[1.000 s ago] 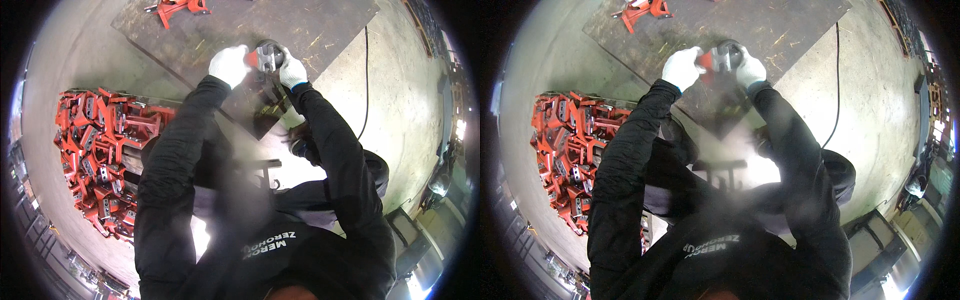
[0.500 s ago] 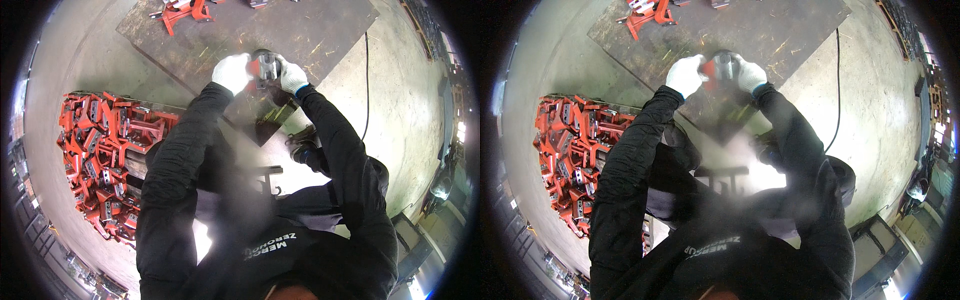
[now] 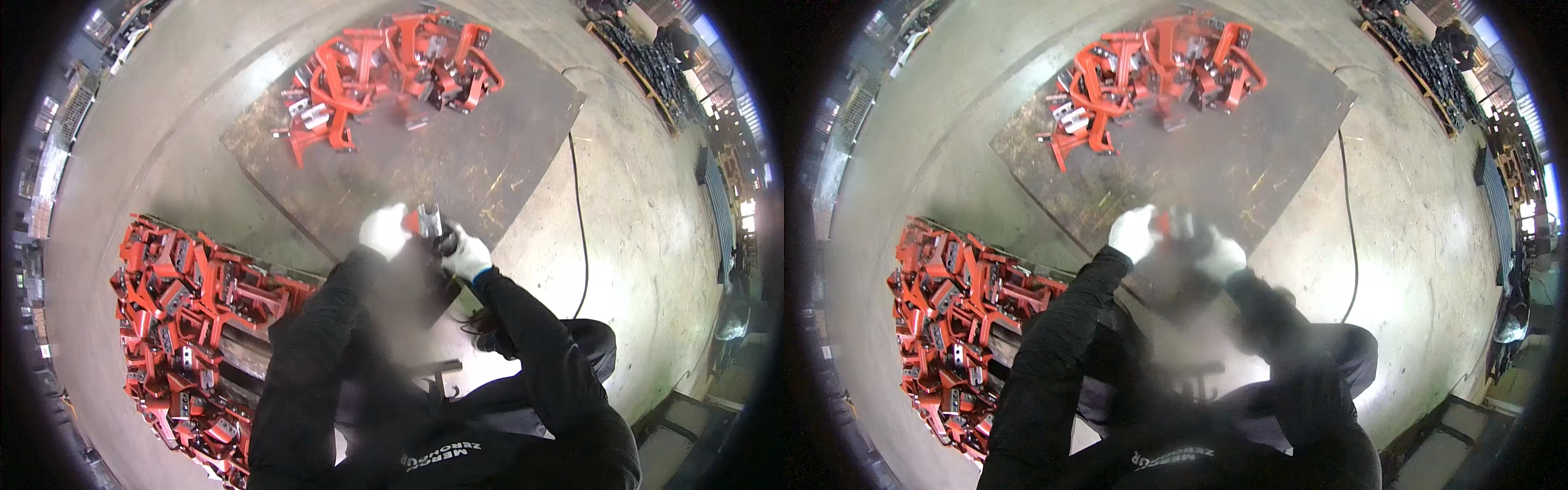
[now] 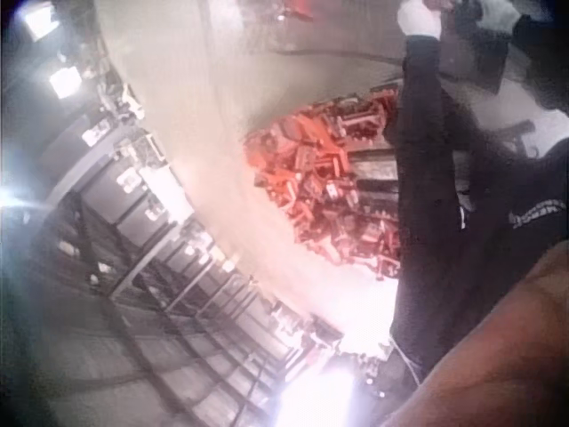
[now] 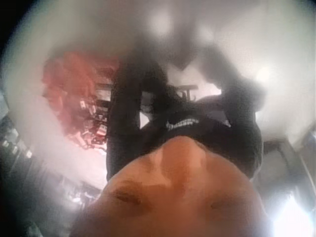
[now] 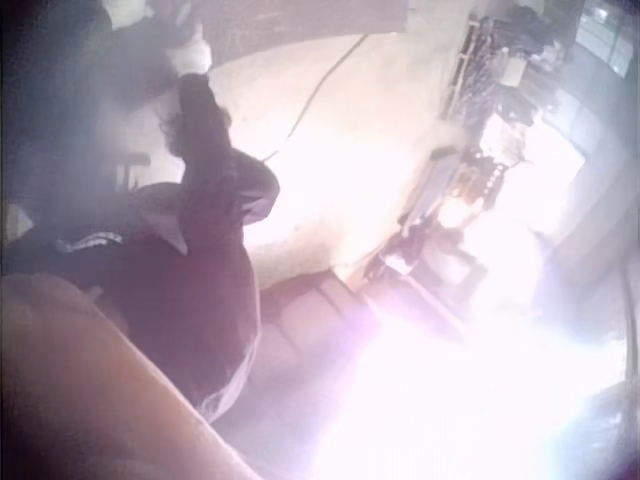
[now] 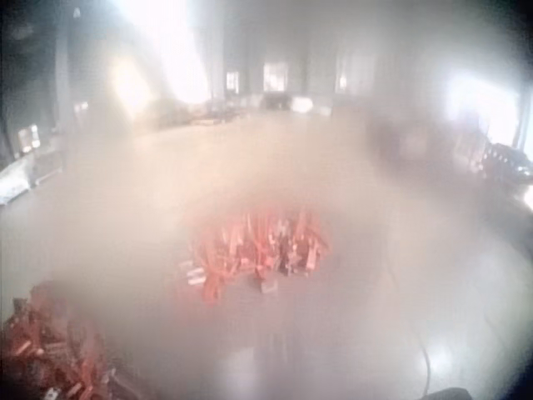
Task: The person uses an angle grinder to smooth the edges of red metal parts. They pick up each part from a pile, grind it, and place it on a nearby table, repeating this process throughout the clip.
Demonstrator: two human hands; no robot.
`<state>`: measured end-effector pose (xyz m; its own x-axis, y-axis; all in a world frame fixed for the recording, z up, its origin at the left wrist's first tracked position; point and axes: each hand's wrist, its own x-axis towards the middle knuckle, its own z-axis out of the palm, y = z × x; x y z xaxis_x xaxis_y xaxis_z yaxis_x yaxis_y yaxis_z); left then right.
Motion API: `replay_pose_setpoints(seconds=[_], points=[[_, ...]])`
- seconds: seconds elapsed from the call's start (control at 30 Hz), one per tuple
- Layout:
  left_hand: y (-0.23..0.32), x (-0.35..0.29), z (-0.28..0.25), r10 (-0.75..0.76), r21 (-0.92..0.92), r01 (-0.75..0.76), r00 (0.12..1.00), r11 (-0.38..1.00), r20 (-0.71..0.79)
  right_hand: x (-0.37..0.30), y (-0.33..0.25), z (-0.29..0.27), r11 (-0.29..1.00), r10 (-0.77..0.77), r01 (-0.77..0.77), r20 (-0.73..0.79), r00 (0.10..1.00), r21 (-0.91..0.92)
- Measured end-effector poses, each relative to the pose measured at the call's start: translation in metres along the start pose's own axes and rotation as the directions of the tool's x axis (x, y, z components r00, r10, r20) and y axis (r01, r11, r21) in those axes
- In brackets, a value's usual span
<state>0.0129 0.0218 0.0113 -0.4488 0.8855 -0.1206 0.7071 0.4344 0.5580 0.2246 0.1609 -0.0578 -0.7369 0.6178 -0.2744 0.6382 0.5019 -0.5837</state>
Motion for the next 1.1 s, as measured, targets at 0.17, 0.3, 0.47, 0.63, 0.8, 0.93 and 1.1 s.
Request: replay_pose_setpoints(seconds=[0.17,0.3,0.47,0.63,0.8,0.93,1.1], points=[[-0.011,-0.002,0.005,-0.031,0.011,0.031,0.999,0.999,0.023,-0.024,-0.029,-0.052,0.984,0.173,-0.17,0.079,0.982,-0.051],[-0.012,0.004,0.008,0.033,0.028,-0.033,0.999,0.999,0.009,-0.022,-0.003,-0.105,0.829,0.401,-0.258,-0.205,0.893,0.497],[0.012,0.01,-0.003,-0.019,0.081,0.011,0.995,0.997,0.1,-0.051,-0.028,-0.22,0.347,0.532,-0.08,-0.125,0.838,0.935],[0.046,0.032,0.009,0.074,0.183,-0.092,0.992,0.979,0.105,-0.091,-0.013,-0.268,0.248,0.58,0.117,-0.244,0.777,0.962],[0.109,0.101,0.021,0.14,0.054,-0.145,0.987,0.988,0.077,-0.109,0.014,-0.286,0.153,0.683,0.156,-0.219,0.697,0.976],[0.099,0.218,0.064,0.093,0.017,-0.091,0.985,0.996,-0.146,-0.11,-0.003,-0.301,0.109,0.68,0.186,-0.209,0.703,0.977],[0.219,0.283,0.047,-0.016,-0.396,-0.183,0.893,0.9,-0.45,-0.113,0.007,-0.311,0.126,0.642,0.245,-0.267,0.719,0.961]])
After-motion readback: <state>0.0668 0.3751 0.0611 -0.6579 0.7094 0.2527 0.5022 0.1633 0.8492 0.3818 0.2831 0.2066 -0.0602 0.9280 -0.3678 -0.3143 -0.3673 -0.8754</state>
